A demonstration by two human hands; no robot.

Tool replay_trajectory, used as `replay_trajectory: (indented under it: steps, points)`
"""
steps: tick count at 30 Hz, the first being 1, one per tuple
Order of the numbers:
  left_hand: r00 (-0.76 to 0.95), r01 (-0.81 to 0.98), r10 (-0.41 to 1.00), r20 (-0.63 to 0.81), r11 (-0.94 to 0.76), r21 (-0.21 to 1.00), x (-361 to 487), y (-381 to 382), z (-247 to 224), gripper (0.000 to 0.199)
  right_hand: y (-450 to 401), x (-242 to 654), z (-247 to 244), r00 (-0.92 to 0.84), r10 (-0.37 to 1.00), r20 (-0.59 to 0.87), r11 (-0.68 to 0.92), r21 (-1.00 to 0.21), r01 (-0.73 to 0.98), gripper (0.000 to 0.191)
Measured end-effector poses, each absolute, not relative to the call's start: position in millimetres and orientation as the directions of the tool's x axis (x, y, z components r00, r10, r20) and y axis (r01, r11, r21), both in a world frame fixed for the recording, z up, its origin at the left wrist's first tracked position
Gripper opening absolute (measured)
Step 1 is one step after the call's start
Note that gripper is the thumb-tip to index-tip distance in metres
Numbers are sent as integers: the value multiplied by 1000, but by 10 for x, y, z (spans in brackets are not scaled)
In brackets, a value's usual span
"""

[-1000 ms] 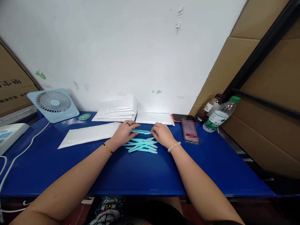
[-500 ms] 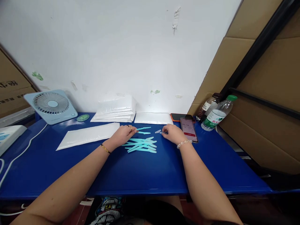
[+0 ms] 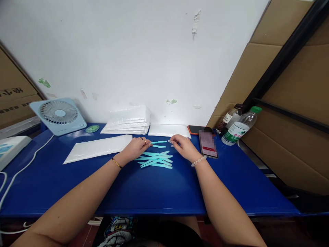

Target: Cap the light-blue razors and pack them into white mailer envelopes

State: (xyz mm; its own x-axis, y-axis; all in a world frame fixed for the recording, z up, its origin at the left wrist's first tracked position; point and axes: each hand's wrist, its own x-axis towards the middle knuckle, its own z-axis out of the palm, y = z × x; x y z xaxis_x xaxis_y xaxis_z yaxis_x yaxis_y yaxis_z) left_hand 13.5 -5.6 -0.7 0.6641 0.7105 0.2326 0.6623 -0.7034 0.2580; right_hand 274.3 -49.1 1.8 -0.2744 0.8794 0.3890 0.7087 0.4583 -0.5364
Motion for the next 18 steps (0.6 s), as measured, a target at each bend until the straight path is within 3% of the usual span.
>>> replay_trajectory:
  steps: [8, 14, 18]
  points:
    - [687, 650, 692, 222, -722, 238, 159, -94, 20, 38, -483, 2624, 7, -345, 852, 393, 510, -479, 714, 16]
    - [743, 604, 637, 206, -770, 207, 199, -187, 42, 42, -573, 2544, 75, -430, 840, 331, 543, -512, 666, 19]
    - [686, 623, 679, 261, -734, 273, 163, -128, 12, 36, -464, 2736, -20, -331, 874, 356, 479, -507, 716, 22]
